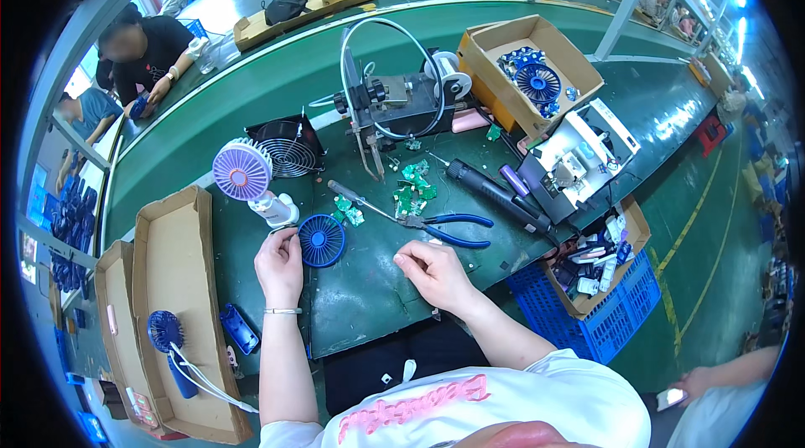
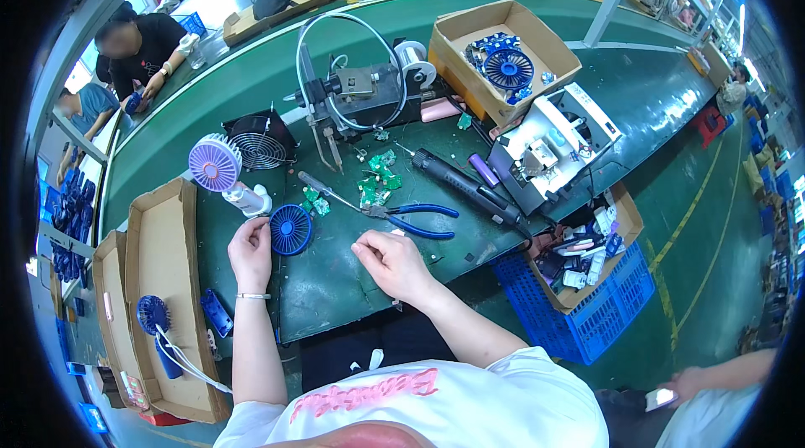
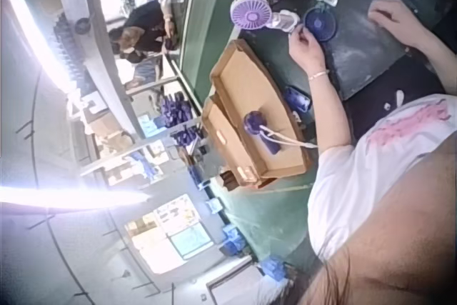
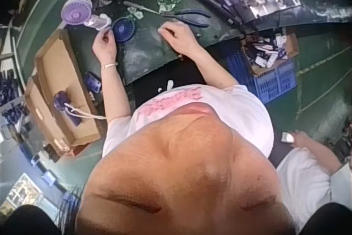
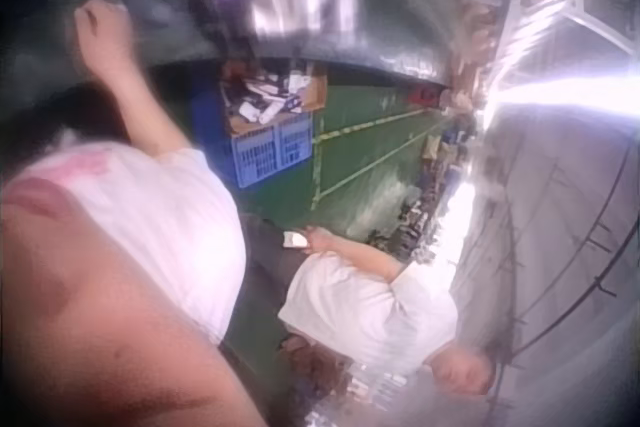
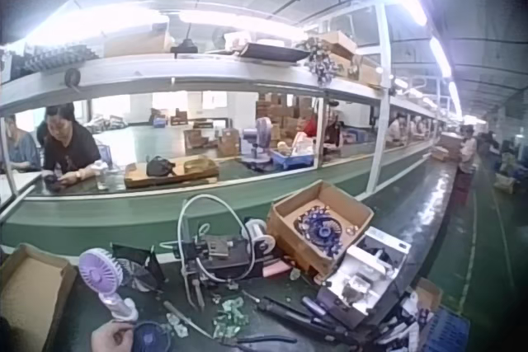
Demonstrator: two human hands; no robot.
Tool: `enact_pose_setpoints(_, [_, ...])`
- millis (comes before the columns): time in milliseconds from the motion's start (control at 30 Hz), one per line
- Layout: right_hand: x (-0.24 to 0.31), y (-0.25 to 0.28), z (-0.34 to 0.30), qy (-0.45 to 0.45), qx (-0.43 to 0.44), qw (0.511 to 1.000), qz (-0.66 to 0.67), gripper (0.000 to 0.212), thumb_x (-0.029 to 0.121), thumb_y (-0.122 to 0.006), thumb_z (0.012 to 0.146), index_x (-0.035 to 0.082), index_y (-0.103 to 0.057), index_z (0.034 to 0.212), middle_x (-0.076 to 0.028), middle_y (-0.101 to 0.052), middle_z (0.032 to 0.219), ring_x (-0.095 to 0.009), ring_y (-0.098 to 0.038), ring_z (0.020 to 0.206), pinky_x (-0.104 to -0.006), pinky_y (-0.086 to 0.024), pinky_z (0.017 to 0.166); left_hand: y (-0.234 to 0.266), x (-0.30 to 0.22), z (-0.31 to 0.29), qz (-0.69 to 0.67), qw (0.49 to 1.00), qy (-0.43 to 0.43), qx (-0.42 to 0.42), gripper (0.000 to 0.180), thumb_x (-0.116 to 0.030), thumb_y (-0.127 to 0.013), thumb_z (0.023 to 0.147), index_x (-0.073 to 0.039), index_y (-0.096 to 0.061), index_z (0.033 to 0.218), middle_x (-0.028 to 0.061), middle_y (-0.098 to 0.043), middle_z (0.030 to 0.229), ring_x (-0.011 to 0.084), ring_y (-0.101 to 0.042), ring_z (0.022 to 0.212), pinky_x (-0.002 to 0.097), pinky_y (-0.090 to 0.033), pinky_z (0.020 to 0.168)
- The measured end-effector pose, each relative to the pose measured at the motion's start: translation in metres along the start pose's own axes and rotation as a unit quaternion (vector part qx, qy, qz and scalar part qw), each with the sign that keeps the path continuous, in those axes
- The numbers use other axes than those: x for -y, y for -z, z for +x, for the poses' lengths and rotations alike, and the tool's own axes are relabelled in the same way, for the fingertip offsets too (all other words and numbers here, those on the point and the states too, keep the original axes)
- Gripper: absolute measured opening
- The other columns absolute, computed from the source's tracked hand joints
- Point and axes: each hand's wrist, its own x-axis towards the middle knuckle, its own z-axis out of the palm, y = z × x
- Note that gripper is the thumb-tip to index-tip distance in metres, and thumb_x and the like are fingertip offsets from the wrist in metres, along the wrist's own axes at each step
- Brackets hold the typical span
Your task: The person assembles a handheld mini fan by inserting a battery into the handle, fitting the handle cover, and fastening it with an electric screwdriver before placing the fan in a box.
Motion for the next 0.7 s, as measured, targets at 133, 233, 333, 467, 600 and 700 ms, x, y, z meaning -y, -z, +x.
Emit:
enact_pose_setpoints(133, [0.0007,-0.0001,0.0001,0.000,-0.004,1.000,0.005,0.013,0.010,-0.063,0.090,0.000,-0.061,0.082,-0.011,-0.056,0.064,-0.019,-0.052,0.050,-0.0315,-0.039,0.048,0.0007,-0.0021,0.0002,0.009,1.000,0.003,0.002,0.011,-0.003,-0.066,0.085,0.001,-0.069,0.095,0.0051,-0.060,0.072,0.0106,-0.052,0.059,0.0257,-0.045,0.060])
enact_pose_setpoints(233, [0.0007,0.0006,0.0000,-0.002,0.000,1.000,0.002,0.013,0.010,-0.063,0.091,0.000,-0.061,0.083,-0.010,-0.056,0.065,-0.018,-0.051,0.050,-0.0313,-0.039,0.049,0.0002,-0.0021,0.0003,0.006,1.000,0.007,0.004,0.011,-0.003,-0.066,0.085,0.002,-0.069,0.095,0.0053,-0.060,0.072,0.0107,-0.053,0.059,0.0258,-0.045,0.060])
enact_pose_setpoints(333, [-0.0001,0.0001,-0.0007,-0.012,0.002,1.000,0.007,0.012,0.010,-0.062,0.091,0.000,-0.062,0.084,-0.009,-0.055,0.064,-0.017,-0.050,0.051,-0.0305,-0.039,0.049,0.0004,-0.0008,0.0007,0.004,1.000,0.010,0.005,0.011,-0.003,-0.066,0.085,0.001,-0.069,0.095,0.0052,-0.059,0.072,0.0107,-0.053,0.059,0.0257,-0.045,0.059])
enact_pose_setpoints(467, [0.0013,0.0011,-0.0017,-0.017,0.006,1.000,0.009,0.012,0.009,-0.062,0.091,-0.001,-0.062,0.084,-0.008,-0.054,0.064,-0.015,-0.050,0.051,-0.0294,-0.038,0.049,0.0007,-0.0003,0.0000,0.000,1.000,0.009,0.003,0.011,-0.004,-0.066,0.085,0.001,-0.069,0.095,0.0051,-0.059,0.072,0.0106,-0.052,0.059,0.0257,-0.045,0.059])
enact_pose_setpoints(600, [0.0022,0.0013,-0.0027,-0.019,0.005,1.000,0.010,0.012,0.010,-0.062,0.092,-0.001,-0.062,0.085,-0.008,-0.055,0.064,-0.013,-0.050,0.052,-0.0285,-0.038,0.049,0.0009,0.0003,-0.0001,0.001,1.000,0.009,0.001,0.012,-0.004,-0.066,0.085,0.001,-0.069,0.095,0.0051,-0.059,0.072,0.0107,-0.052,0.059,0.0256,-0.045,0.059])
enact_pose_setpoints(700, [0.0013,0.0012,-0.0035,-0.025,0.005,1.000,0.012,0.012,0.010,-0.062,0.092,-0.001,-0.062,0.086,-0.007,-0.055,0.064,-0.013,-0.050,0.052,-0.0284,-0.039,0.049,0.0007,-0.0004,-0.0005,0.002,1.000,0.015,0.004,0.012,-0.004,-0.066,0.085,0.001,-0.069,0.095,0.0052,-0.059,0.072,0.0109,-0.052,0.058,0.0256,-0.045,0.059])
